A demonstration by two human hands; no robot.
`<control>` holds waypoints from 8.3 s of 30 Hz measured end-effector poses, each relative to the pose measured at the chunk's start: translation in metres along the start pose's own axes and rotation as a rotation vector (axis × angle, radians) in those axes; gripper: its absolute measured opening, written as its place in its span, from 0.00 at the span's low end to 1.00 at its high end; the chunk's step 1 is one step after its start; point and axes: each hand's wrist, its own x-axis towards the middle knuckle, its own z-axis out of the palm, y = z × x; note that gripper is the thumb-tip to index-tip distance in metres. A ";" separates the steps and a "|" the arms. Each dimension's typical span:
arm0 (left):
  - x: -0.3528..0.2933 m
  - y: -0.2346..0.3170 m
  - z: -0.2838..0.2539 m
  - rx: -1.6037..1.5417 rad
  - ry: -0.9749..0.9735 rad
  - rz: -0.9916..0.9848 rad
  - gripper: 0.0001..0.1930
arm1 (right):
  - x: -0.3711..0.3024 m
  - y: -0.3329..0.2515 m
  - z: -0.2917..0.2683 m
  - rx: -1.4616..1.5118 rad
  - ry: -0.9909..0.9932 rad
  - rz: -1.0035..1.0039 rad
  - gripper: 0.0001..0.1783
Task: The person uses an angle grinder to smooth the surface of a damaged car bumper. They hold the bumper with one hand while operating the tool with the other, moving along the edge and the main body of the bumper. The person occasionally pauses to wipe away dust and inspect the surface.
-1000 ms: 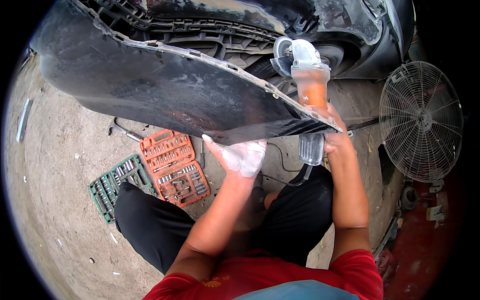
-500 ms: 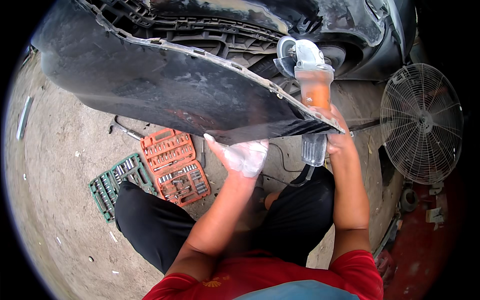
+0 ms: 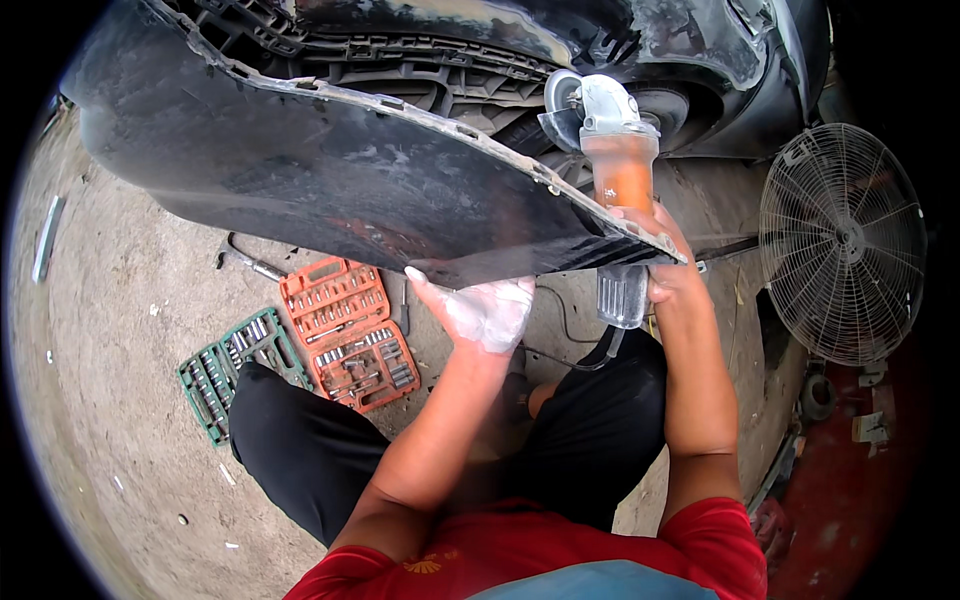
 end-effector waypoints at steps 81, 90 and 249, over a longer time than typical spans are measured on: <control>-0.002 0.000 0.004 0.002 0.060 0.008 0.57 | -0.002 -0.004 -0.023 0.020 0.003 0.019 0.22; -0.002 0.000 0.001 -0.041 -0.010 -0.016 0.57 | 0.000 -0.001 -0.020 -0.039 -0.034 -0.007 0.23; -0.010 -0.005 0.016 0.121 0.194 0.025 0.47 | 0.044 0.026 -0.019 -0.636 0.063 -0.553 0.30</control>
